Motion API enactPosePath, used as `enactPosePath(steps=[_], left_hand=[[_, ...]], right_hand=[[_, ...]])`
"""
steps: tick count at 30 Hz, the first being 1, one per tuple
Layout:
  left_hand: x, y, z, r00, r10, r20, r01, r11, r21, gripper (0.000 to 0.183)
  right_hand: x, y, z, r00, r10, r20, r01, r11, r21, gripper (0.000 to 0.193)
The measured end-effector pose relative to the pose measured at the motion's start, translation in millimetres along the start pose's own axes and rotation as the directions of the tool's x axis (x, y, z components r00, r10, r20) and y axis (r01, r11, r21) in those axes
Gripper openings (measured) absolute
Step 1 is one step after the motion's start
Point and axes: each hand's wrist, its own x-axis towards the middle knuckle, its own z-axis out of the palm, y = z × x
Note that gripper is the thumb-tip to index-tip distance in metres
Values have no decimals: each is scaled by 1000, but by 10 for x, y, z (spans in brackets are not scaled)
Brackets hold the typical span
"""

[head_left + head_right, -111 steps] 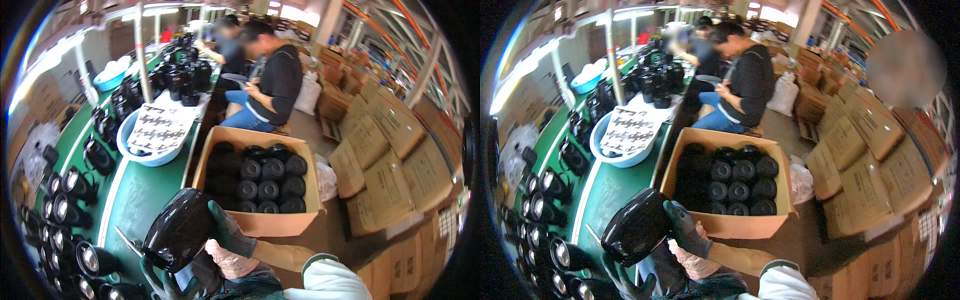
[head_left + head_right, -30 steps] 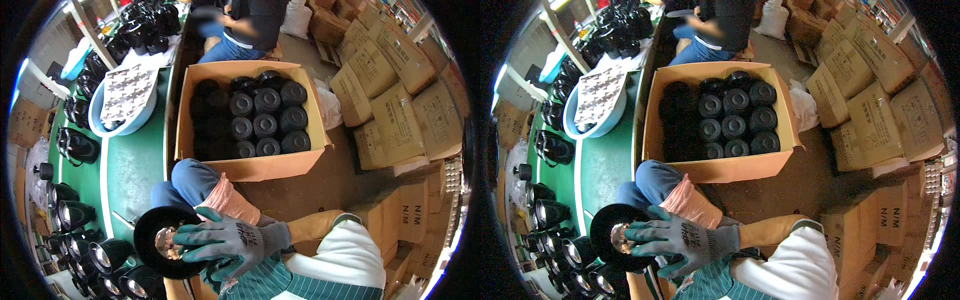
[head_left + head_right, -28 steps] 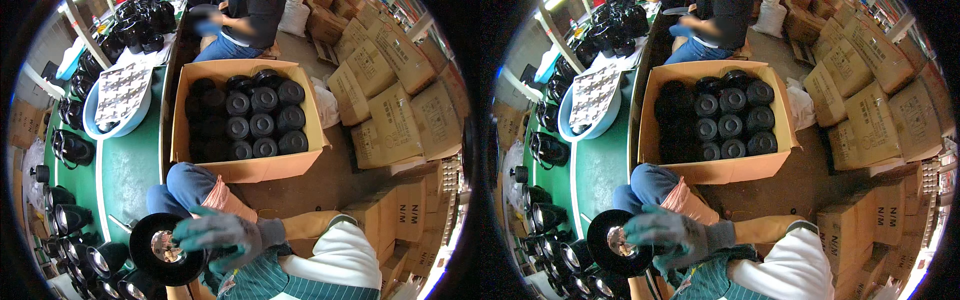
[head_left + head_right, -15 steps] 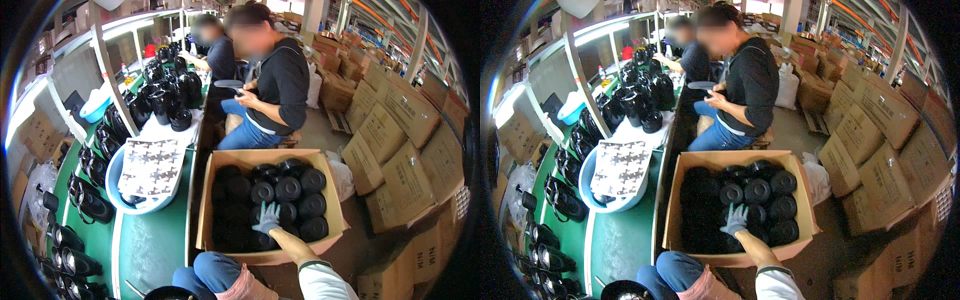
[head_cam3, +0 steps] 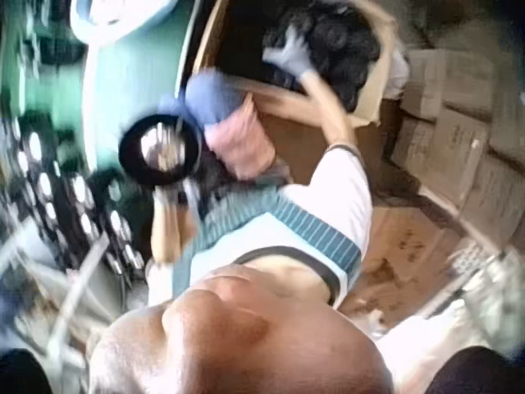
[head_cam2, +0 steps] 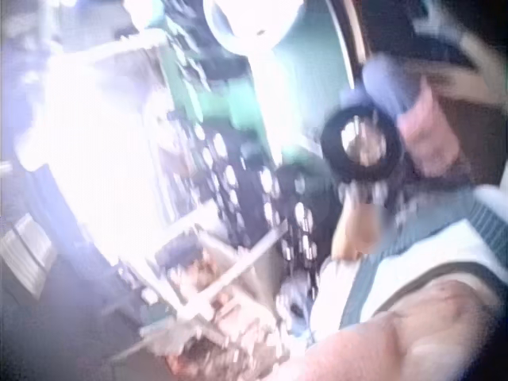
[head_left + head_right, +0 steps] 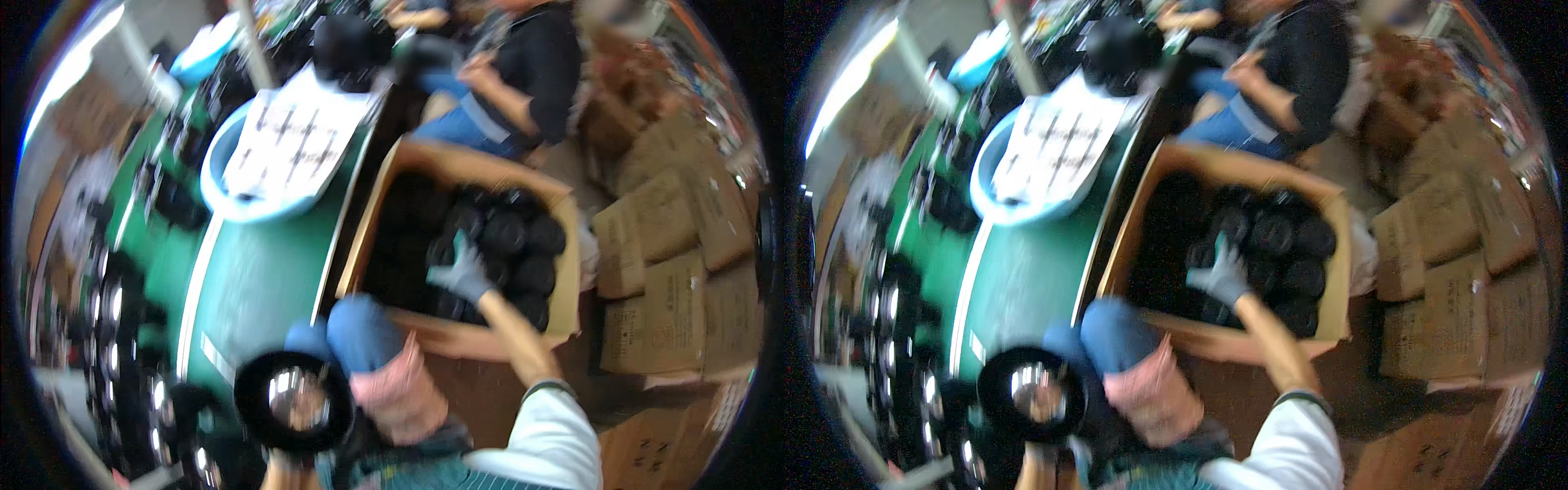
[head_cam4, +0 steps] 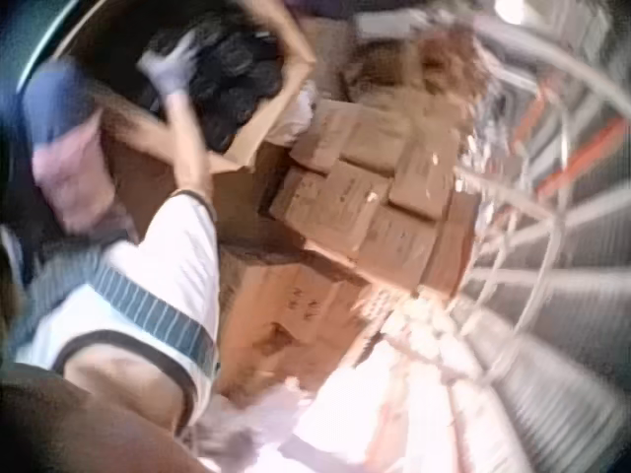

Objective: The person sits at a workstation and repeatedly assembles black kettles by inserting a metal rod into the base and securing a circular lid. The person handles the kettle body, rod, and lid one at a time, then places the assembled unit on the table.

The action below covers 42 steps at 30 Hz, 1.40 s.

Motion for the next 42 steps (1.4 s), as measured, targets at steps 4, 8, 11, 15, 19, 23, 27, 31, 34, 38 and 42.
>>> enactPosePath(steps=[4,8,11,15,19,23,27,31,34,38,42], left_hand=[[-270,-58,-130,997,20,76,-10,991,-133,32],[-548,-143,-248,993,43,108,-17,972,-235,31],[-768,-198,-345,995,43,94,-17,966,-257,30],[-1062,-361,-616,998,28,48,-13,961,-276,29],[-1224,-522,-801,1000,9,8,-6,958,-287,29],[-1277,-541,-866,999,33,-34,-39,973,-227,28],[-1394,-294,-940,939,255,-229,-222,961,163,27],[-1489,167,-771,784,564,-260,-396,776,490,29],[-1387,465,-824,718,689,-98,-466,580,669,39],[-1266,337,-866,601,798,-40,-556,454,696,41],[-1133,321,-781,523,852,17,-534,312,786,49]], right_hand=[[-818,-1053,-691,918,-379,116,171,645,745,114],[-1986,-2106,-1105,581,-791,193,366,465,806,134],[-2300,-2364,-1106,418,-890,183,642,432,633,134],[-2533,-2285,-831,336,-928,162,762,369,532,136],[-2720,-2209,-604,345,-911,227,671,408,619,135],[-2762,-2230,-624,340,-920,195,684,384,620,131],[-2672,-2234,-610,412,-891,193,625,430,651,129],[-2650,-2177,-673,532,-793,296,404,545,734,97],[-2542,-2202,-676,588,-686,429,148,613,776,79],[-2476,-2184,-626,624,-589,514,-6,654,757,72],[-2516,-1931,-149,749,-575,328,-238,228,944,73]])
